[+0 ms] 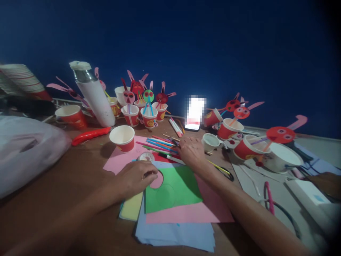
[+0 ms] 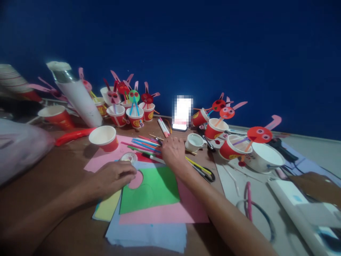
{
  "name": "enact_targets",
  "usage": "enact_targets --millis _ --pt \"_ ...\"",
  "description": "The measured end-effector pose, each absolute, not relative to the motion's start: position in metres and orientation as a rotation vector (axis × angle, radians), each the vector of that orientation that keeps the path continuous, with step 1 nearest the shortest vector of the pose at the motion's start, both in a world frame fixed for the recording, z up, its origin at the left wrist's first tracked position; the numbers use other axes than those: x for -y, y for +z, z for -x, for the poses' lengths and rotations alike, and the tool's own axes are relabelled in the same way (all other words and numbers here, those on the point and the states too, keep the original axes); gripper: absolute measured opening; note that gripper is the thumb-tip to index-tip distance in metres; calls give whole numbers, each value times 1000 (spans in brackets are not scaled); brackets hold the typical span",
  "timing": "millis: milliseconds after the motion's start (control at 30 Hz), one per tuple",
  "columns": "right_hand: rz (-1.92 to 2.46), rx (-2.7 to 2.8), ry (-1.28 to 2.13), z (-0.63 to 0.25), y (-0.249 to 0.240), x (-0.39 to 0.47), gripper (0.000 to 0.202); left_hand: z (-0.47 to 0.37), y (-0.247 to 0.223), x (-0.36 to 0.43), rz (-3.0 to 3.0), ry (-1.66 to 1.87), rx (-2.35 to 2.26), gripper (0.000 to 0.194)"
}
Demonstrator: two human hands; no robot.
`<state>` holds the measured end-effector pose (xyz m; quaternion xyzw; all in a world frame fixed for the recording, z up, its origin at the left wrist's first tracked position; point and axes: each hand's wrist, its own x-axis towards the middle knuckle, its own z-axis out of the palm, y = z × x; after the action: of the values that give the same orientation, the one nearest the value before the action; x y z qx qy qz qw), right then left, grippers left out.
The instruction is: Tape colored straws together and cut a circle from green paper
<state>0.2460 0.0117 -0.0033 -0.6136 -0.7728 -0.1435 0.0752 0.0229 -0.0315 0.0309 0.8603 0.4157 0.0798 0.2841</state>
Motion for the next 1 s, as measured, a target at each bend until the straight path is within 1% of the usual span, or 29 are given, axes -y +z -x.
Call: enact_targets --millis 100,200,333,400,467,567,667,900,1000 --pt "1857 2289 -373 -245 3 -10 24 -23 30 31 -2282 255 -1106 24" --pt "1769 2196 -239 -251 19 -3 17 -24 30 30 -2266 335 -1103 24" --pt "1591 2026 91 -271 37 17 18 -30 34 32 -2356 430 -1049 27" --pt "1490 1898 285 -280 38 29 17 -38 39 33 -2457 404 -984 27" --pt "1396 1699 411 -285 32 42 18 -48 43 33 -2566 347 -914 26" --pt "1297 1396 449 -288 19 54 14 -67 45 31 -2687 282 -830 25" --pt "1209 1190 498 -291 7 60 14 -88 40 23 -2754 295 -792 25" --pt "1236 1119 611 -306 -10 65 18 -148 23 3 -2930 333 -677 19" --pt "1239 1108 679 -305 -10 67 17 -173 16 -1 -2884 317 -769 14"
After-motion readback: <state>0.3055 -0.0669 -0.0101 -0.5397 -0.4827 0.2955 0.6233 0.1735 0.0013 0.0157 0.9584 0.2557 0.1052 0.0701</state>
